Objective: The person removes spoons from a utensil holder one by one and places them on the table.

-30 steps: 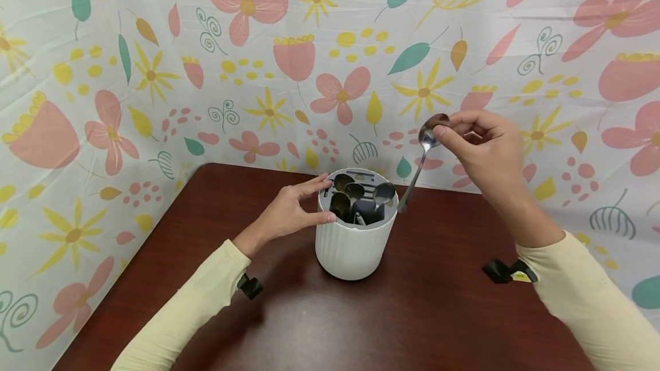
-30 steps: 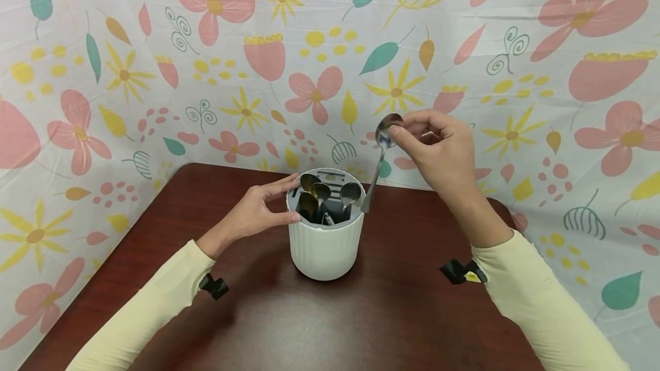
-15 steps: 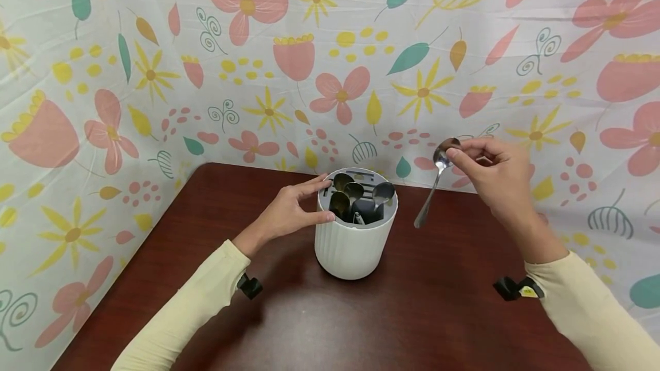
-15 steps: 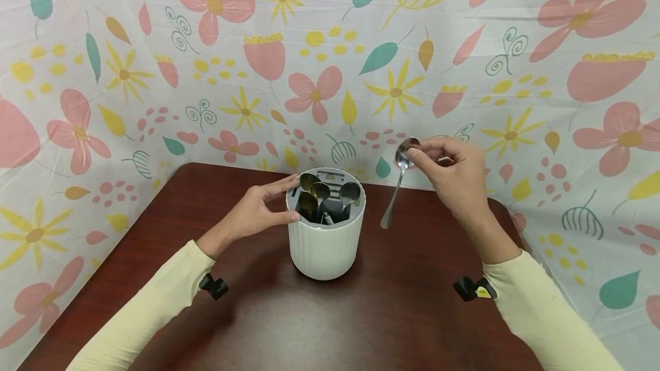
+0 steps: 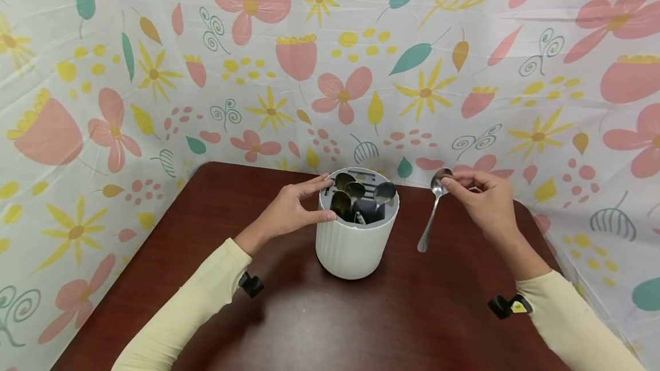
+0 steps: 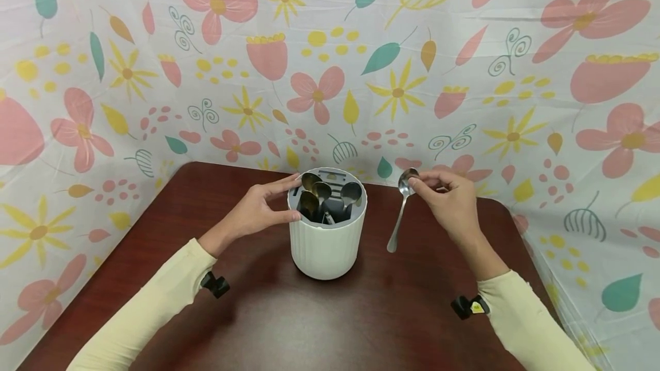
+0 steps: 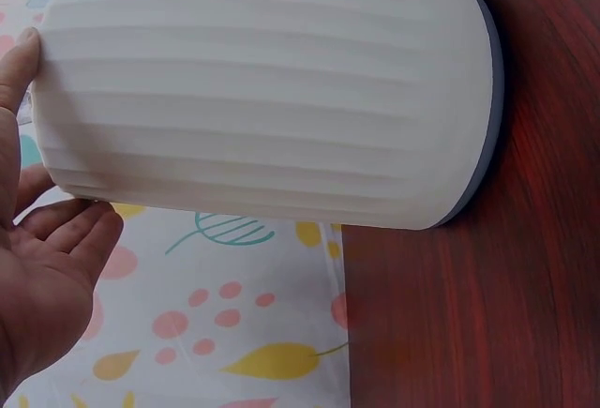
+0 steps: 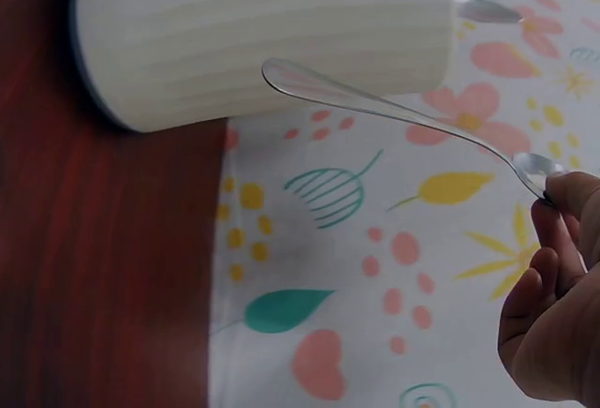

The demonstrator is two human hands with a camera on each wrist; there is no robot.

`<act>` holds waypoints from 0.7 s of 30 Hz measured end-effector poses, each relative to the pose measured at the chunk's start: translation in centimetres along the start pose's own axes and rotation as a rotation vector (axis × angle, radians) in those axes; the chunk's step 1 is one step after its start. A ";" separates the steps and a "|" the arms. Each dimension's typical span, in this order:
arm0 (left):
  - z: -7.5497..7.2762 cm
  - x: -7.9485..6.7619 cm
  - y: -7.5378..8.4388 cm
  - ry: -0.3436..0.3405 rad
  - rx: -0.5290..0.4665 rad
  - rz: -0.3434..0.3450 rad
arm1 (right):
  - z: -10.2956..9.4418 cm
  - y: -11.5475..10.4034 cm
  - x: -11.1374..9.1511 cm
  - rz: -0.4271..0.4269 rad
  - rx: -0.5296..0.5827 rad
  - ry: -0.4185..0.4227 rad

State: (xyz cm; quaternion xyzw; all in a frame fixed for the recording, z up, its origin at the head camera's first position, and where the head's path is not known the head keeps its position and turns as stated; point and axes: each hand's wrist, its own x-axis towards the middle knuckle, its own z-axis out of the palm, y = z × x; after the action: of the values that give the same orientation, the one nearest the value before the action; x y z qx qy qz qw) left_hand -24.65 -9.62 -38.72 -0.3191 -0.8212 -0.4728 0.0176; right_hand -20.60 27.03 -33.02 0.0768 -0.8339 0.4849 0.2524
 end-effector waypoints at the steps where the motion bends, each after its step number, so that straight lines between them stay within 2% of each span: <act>1: 0.0 0.0 0.0 0.001 -0.001 -0.002 | 0.1 0.4 -0.1 0.006 0.008 -0.006; 11: 0.1 0.0 -0.1 0.007 -0.016 -0.001 | 1.2 3.6 -1.3 0.121 -0.063 -0.111; 21: 0.1 0.0 -0.1 -0.011 -0.016 -0.005 | 2.3 6.0 -2.4 0.161 -0.085 -0.167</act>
State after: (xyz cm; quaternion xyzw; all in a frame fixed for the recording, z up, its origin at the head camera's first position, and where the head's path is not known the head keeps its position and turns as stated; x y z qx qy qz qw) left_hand -24.63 -9.55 -38.85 -0.3198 -0.8182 -0.4777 0.0092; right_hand -21.54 27.87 -39.78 0.0390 -0.8752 0.4597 0.1455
